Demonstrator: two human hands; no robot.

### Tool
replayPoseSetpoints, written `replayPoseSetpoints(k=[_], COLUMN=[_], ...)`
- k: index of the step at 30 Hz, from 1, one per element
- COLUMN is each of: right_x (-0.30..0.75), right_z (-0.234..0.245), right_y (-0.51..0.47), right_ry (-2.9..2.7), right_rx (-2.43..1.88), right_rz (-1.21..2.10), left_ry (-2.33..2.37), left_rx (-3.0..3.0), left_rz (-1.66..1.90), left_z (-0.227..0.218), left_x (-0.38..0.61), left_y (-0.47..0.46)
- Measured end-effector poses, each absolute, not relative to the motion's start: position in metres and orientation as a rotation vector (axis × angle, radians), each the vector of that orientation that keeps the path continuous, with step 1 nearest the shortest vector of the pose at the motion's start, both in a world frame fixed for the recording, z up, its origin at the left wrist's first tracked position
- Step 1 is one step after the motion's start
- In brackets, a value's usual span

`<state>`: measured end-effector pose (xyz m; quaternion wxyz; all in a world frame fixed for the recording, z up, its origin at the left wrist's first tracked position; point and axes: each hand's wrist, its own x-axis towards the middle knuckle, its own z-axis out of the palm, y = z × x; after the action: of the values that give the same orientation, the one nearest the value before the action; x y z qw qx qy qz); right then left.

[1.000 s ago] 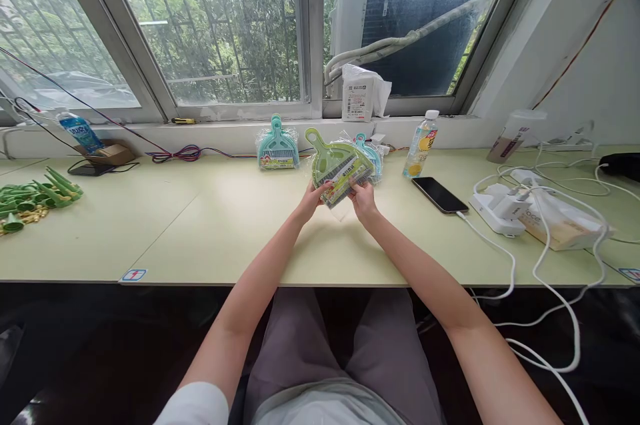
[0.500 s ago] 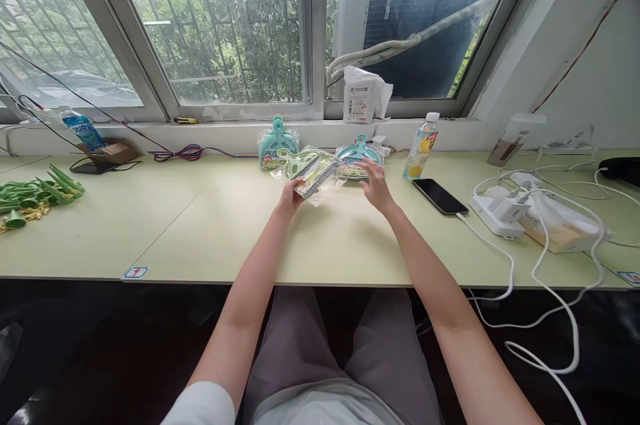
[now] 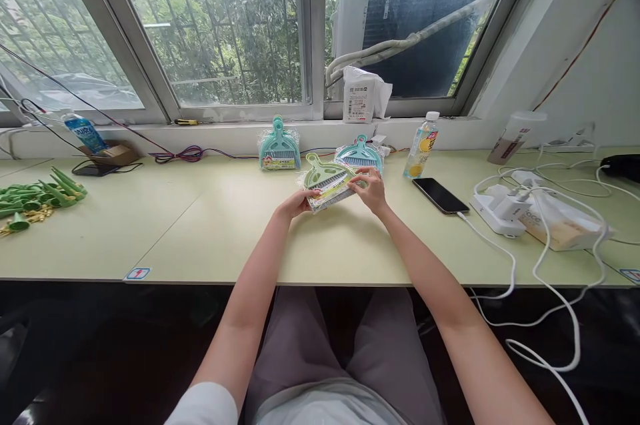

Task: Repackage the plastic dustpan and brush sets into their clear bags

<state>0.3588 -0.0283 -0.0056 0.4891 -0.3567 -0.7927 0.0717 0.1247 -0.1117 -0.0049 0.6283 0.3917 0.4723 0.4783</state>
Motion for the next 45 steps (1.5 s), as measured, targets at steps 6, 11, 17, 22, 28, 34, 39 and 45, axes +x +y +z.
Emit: replayPoseSetpoints(k=[6, 11, 17, 22, 28, 34, 39, 45], right_x=[0.353, 0.353, 0.350, 0.358, 0.366, 0.358, 0.365, 0.370], right_z=[-0.007, -0.012, -0.013, -0.008, -0.014, -0.022, -0.016, -0.011], right_y=[-0.042, -0.040, -0.040, -0.034, -0.027, -0.024, -0.020, -0.024], right_ry=[-2.151, -2.216, -2.063, -2.043, -1.955, -1.692, -1.362, -1.337], right_rx=[-0.861, -0.858, -0.852, -0.790, -0.751, -0.862, -0.932, -0.896], right_rz=[-0.098, -0.112, -0.003, 0.092, 0.466, 0.859, 0.801, 0.817], left_ry=[1.080, 1.061, 1.038, 1.028, 1.077, 1.148, 1.011, 1.311], left_rx=[0.923, 0.986, 0.969, 1.013, 0.999, 1.043, 1.180, 1.237], left_rz=[1.134, 1.134, 1.179, 1.181, 1.154, 1.165, 1.375, 1.521], left_z=[-0.009, -0.009, -0.003, -0.001, -0.003, 0.003, 0.011, -0.006], left_x=[0.124, 0.127, 0.132, 0.136, 0.135, 0.138, 0.163, 0.177], left_y=[-0.109, -0.111, -0.114, -0.115, -0.115, -0.118, -0.128, -0.112])
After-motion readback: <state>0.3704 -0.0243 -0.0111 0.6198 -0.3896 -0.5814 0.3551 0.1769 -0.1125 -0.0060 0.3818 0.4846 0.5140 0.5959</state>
